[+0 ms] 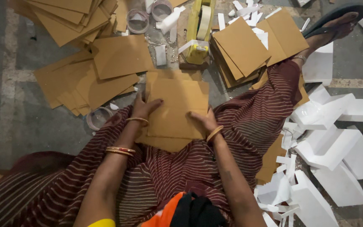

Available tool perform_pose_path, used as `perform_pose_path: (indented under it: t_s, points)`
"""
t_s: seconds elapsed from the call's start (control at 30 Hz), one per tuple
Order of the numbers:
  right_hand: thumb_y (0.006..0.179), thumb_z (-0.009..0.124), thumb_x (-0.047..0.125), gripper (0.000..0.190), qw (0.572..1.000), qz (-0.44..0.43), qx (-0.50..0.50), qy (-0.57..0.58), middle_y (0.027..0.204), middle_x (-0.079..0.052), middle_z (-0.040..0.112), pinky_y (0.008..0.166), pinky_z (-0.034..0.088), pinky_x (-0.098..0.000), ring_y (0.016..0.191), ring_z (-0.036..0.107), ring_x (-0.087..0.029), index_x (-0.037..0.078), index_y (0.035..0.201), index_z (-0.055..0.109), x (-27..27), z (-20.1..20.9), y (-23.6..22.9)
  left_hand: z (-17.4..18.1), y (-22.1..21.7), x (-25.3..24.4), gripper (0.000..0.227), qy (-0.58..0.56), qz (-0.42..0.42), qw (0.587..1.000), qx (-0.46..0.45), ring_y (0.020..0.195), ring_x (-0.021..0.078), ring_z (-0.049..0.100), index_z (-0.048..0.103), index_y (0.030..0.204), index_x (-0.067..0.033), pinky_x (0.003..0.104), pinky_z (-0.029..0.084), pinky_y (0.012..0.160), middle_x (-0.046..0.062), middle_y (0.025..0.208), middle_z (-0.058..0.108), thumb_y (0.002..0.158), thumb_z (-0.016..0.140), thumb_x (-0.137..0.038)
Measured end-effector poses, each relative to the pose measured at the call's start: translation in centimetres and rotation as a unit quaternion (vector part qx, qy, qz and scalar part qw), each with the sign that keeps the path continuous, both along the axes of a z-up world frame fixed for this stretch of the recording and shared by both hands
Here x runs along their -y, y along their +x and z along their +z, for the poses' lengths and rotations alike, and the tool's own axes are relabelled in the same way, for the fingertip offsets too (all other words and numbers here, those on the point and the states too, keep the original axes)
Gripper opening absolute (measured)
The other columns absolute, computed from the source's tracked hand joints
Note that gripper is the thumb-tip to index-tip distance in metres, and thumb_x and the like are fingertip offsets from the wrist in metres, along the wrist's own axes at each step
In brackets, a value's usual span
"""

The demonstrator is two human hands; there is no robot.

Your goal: The person sits on the floor and assembles small cardboard boxes by inserting white foam inserts into the box bodies. They use a tape dispenser to seal the boxes and place the finished units into a stack.

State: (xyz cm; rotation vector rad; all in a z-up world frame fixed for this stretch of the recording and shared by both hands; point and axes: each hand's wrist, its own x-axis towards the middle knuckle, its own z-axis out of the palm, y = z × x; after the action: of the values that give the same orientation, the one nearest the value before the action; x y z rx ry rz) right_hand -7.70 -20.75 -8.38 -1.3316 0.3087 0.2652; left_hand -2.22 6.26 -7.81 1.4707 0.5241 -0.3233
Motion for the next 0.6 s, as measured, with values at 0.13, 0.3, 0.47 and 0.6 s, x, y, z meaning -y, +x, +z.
perform_pose_path:
  t_s: [0.13,0.3,0.47,0.6]
  points:
    - [0.079,0.087,0.017,0.046,0.996,0.049,-0.057,-0.048,0.103,-0.011,0.076,0.079,0.060,-0.0330,0.090,0.073,-0.021,-0.004,0.116,0.070,1.1,0.4,-0.5,-2.3,1.7,-3.1,0.076,0.024,-0.134,0.991,0.012,0.097,0.0246,0.073,0.058,0.138,0.0040,0.036,0.063,0.081,0.017,0.122,0.073,0.073,0.090,-0.019]
    - [0.069,0.089,0.013,0.069,0.992,0.005,-0.003,-0.127,0.110,-0.009,0.070,0.083,0.061,-0.0333,0.098,0.069,-0.021,0.007,0.125,0.050,0.5,4.3,-1.0,0.7,3.0,-4.2,0.082,-0.074,-0.160,0.982,0.073,0.094,0.0257,0.074,0.045,0.137,-0.0075,0.038,0.062,0.080,0.011,0.119,0.068,0.067,0.086,-0.017]
    - [0.079,0.087,0.009,0.047,0.950,0.047,0.189,-0.243,0.115,-0.016,0.074,0.090,0.061,-0.0377,0.105,0.072,-0.030,-0.002,0.120,0.068,1.9,7.3,-1.8,9.1,3.0,-3.7,0.082,0.038,-0.247,0.911,0.328,0.130,0.0241,0.054,0.052,0.145,-0.0031,0.036,0.043,0.110,0.013,0.137,0.062,0.070,0.084,-0.005]
    - [0.079,0.087,0.017,0.062,0.969,0.040,0.190,-0.153,0.126,-0.016,0.066,0.093,0.060,-0.0414,0.112,0.067,-0.032,0.002,0.131,0.057,2.7,5.9,-1.1,10.6,3.1,-2.7,0.083,0.017,-0.283,0.870,0.404,0.135,0.0237,0.051,0.049,0.145,-0.0040,0.038,0.041,0.117,0.011,0.143,0.057,0.073,0.089,-0.009]
